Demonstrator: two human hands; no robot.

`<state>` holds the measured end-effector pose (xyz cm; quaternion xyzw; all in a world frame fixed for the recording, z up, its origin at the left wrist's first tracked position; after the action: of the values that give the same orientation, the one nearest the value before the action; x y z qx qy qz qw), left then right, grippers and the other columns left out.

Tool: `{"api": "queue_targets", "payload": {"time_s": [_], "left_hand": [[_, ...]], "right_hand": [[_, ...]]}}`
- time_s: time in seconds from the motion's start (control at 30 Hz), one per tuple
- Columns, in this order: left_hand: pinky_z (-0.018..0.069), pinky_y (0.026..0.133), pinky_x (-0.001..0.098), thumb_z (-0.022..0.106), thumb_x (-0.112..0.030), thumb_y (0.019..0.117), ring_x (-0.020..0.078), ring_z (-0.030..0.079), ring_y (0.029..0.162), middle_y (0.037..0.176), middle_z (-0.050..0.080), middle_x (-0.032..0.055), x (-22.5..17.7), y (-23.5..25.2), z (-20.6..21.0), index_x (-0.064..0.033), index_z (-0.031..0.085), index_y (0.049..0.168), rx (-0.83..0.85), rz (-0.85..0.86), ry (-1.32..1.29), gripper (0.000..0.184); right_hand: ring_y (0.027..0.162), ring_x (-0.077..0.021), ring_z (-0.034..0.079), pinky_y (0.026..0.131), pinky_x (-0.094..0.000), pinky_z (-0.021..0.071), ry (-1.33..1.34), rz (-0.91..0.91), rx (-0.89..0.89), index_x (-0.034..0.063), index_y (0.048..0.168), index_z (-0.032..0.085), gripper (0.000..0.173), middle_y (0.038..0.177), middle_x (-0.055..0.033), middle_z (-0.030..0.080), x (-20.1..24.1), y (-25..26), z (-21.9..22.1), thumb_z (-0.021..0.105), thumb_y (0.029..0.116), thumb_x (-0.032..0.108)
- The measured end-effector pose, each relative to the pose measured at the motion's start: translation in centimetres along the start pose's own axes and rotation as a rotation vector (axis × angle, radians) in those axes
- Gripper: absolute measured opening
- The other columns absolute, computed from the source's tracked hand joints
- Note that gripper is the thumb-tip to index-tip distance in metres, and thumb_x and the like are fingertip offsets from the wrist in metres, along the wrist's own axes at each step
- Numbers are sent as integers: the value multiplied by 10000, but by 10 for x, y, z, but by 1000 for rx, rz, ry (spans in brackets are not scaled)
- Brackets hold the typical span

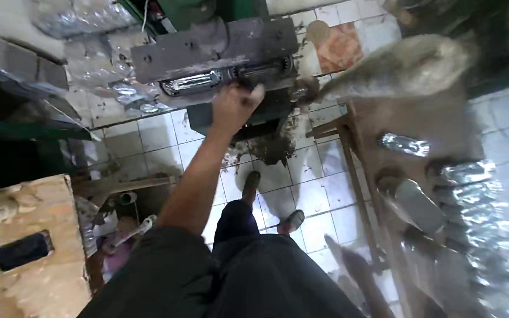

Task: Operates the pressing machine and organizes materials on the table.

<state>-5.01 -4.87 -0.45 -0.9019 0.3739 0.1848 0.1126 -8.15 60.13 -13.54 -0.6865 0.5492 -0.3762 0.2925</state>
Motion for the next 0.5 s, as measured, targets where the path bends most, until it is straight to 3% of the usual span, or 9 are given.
{"api": "queue_targets", "payload": {"time_s": [0.1,0.17,0.23,0.27,0.3,0.33,0.4,0.43,0.5], "left_hand": [[162,1180,740,638,-392,973,451,300,1494,1565,465,142,100,-11,-4,-144,765,1097,-37,-4,11,304],[119,1171,770,586,-350,1014,436,394,1445,1486,538,150,128,-20,-10,-111,729,1145,-156,60,18,308],[183,1173,742,516,-334,1070,423,549,1291,1281,646,207,113,-53,-38,-28,685,1155,-273,95,-68,360],[295,1151,694,511,-324,1075,392,596,1226,1222,659,214,105,-78,-50,-5,666,1165,-248,68,-145,366],[458,1028,632,542,-318,1058,365,647,1106,1151,671,218,103,-107,-54,8,654,1189,-177,32,-234,369],[546,923,578,601,-302,1028,333,690,1011,1118,693,210,109,-139,-48,2,639,1255,-84,-15,-326,382],[588,852,531,680,-259,978,290,719,924,1071,725,175,141,-211,-6,-86,538,1460,219,-194,-452,531],[568,851,555,695,-204,965,320,710,906,1029,727,197,158,-251,21,-81,568,1439,398,-318,-486,506],[544,926,547,707,-167,953,316,702,979,1043,731,194,179,-326,61,-27,724,1177,677,-501,-524,265]], "right_hand": [[1134,-431,671,1000,-623,503,-277,-380,-105,86,1332,683,335,1215,-243,703,234,37,-86,478,1072,135],[1102,-441,683,902,-648,538,-403,-665,-306,140,1311,708,380,1265,-223,686,373,37,-120,522,1004,15],[1145,-408,674,858,-616,570,-452,-958,-599,211,1246,734,428,1346,-167,661,476,38,-141,598,919,-30],[1207,-398,646,909,-591,567,-458,-1045,-687,227,1241,730,442,1376,-145,648,511,45,-150,611,906,-36],[1257,-401,614,949,-587,551,-466,-1075,-724,227,1249,724,473,1408,-129,631,534,59,-161,618,884,-54],[1293,-409,593,976,-598,535,-474,-1071,-746,220,1258,722,476,1423,-116,628,547,76,-172,628,882,-55],[1279,-381,613,981,-583,539,-485,-1070,-792,213,1228,741,470,1378,-82,666,564,105,-190,618,871,-67],[1268,-357,622,970,-563,546,-503,-1077,-779,214,1211,745,475,1357,-70,678,576,113,-189,609,858,-74],[1295,-303,613,1037,-532,528,-555,-1059,-683,236,1215,749,454,1368,-44,674,601,120,-167,636,870,-37]]}}
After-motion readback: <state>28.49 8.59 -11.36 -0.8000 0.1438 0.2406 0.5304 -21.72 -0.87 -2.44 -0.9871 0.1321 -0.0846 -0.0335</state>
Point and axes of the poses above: each hand's wrist, its own y-axis towards the middle knuckle, its own z-axis out of the palm, x = y × z, the point moved 7 cm from there along y, towards the middle knuckle
